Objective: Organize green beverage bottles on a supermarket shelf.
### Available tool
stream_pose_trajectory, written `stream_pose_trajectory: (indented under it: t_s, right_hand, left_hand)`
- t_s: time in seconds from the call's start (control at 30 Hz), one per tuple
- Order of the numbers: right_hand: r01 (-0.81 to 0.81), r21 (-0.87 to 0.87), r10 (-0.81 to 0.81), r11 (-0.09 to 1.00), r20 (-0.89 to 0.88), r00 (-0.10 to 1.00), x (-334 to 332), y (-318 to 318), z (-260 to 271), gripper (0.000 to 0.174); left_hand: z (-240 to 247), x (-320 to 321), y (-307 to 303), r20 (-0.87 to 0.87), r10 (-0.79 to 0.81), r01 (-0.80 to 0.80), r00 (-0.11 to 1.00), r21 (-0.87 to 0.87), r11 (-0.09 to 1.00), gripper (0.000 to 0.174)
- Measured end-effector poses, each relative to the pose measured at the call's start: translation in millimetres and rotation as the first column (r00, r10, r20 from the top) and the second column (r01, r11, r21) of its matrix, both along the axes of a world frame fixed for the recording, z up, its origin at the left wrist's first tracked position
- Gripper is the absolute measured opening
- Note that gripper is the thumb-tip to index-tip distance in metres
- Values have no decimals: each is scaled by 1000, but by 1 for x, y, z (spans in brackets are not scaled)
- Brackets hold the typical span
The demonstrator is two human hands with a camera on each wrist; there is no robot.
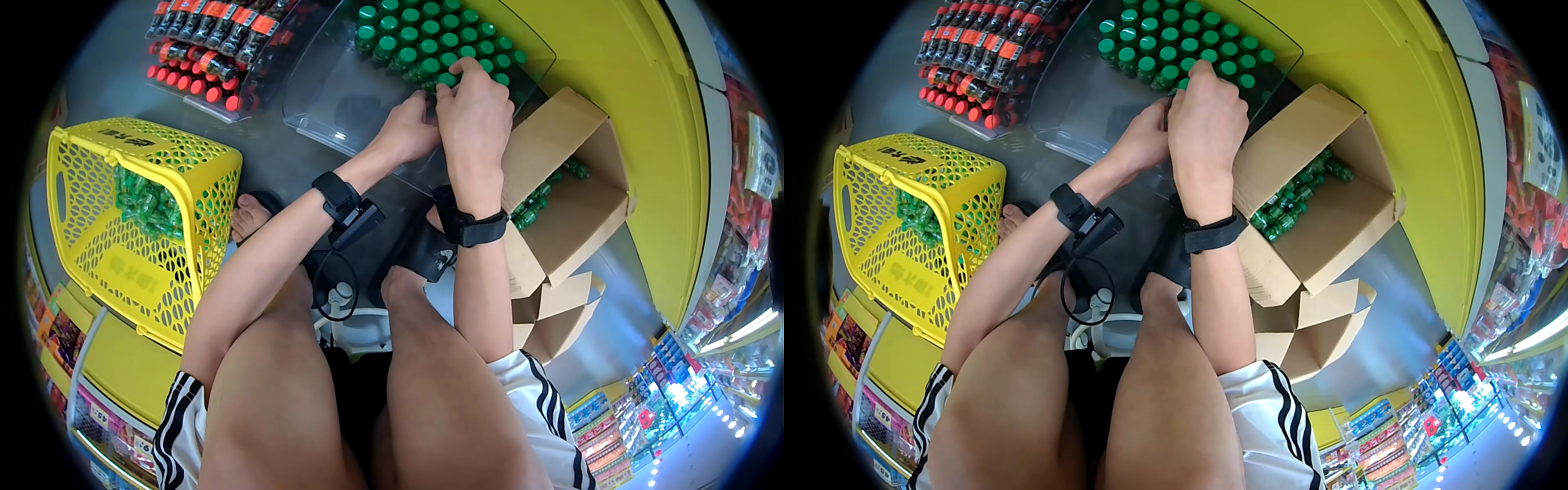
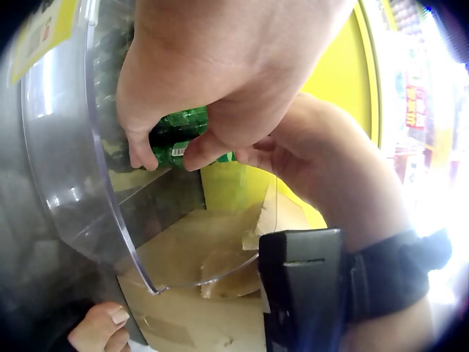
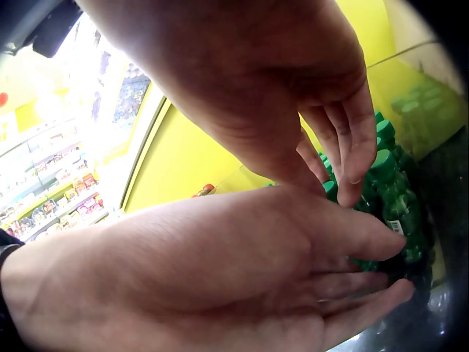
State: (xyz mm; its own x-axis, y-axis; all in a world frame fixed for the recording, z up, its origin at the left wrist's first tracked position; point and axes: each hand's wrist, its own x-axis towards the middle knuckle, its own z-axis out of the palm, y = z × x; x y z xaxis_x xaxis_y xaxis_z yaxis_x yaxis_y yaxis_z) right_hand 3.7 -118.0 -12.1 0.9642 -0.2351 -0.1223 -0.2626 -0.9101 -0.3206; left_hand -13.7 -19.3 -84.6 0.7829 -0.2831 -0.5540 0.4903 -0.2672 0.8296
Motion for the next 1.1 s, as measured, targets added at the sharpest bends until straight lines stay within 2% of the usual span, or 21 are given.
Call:
stream_pose_trajectory:
  t_s: [0.17, 0.23, 0.33, 0.67, 0.97, 1.03, 1.1]
  right_hand:
    - [-12, -3, 12, 1000, 25, 1000, -1, -1, -1, 30]
    - [-19, -2, 19, 1000, 35, 999, -1, -3, -1, 29]
    - [-26, 10, 26, 1000, 40, 999, 0, -3, 1, 29]
    - [-26, 52, 24, 998, 36, 999, -1, -1, 5, 22]
    - [-23, 65, 21, 998, 35, 999, -1, -2, 4, 22]
    - [-29, 52, 27, 998, 42, 999, 0, -3, 2, 23]
    - [-36, 40, 33, 999, 50, 998, -1, -4, 0, 23]
  left_hand:
    - [-8, 1, 0, -41, -3, 2, 999, -23, 1000, 64]
    - [-20, -1, -1, -61, 103, -112, 993, -176, 978, 66]
    - [-22, 0, 0, -101, 122, -140, 987, -200, 970, 71]
    - [-17, 3, 2, -106, 82, -99, 991, -169, 981, 76]
    - [-23, 3, 3, -64, 55, -64, 996, -144, 988, 70]
    - [-27, 1, 4, -74, 28, -39, 997, -153, 987, 81]
    - [-19, 0, 4, -87, 23, -32, 996, -111, 993, 82]
